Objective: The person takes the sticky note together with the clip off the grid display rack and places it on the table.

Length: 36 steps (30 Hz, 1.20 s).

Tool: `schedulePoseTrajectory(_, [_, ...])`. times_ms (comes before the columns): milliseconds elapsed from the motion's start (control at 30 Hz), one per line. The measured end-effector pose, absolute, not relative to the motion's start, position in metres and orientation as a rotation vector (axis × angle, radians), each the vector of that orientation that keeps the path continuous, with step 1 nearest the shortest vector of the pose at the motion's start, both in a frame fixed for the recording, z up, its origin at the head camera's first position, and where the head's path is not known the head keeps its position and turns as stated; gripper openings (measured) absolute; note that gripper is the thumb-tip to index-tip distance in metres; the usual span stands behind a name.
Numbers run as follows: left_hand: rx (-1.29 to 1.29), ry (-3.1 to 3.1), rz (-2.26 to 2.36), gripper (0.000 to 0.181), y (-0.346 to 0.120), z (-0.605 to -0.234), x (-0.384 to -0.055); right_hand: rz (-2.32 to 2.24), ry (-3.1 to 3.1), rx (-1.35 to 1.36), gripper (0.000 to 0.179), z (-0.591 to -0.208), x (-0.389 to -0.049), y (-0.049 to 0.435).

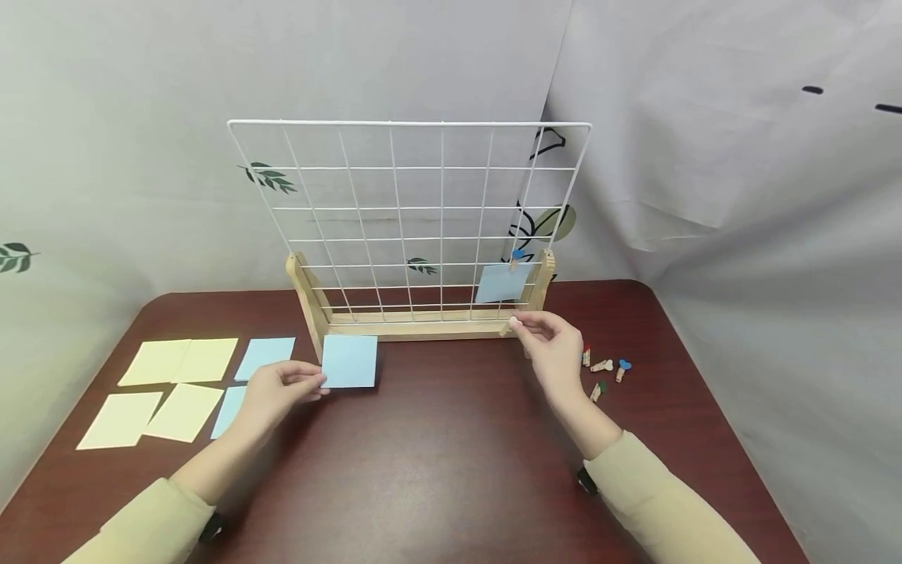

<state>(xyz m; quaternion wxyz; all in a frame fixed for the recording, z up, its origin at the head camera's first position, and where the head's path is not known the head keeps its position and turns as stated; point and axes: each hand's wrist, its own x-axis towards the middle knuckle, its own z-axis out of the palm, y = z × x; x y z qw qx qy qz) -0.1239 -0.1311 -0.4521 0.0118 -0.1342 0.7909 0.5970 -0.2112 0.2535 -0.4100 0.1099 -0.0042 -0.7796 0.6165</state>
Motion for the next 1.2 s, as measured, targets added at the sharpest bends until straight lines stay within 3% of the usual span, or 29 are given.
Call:
schedulePoseTrajectory(900, [-0.493,2.444,1.680,0.024,-0.166,-0.460,-0.085,1.721,-2.458,-0.190,0.029,-0.435,-0.199,0.319])
schedulePoseTrajectory(1200, [-0.520,2.471,1.580,0.026,-0.175,-0.461,-0.077,1.682,-2.512,-0.235,0.021,-0.443,-0.198,0.347])
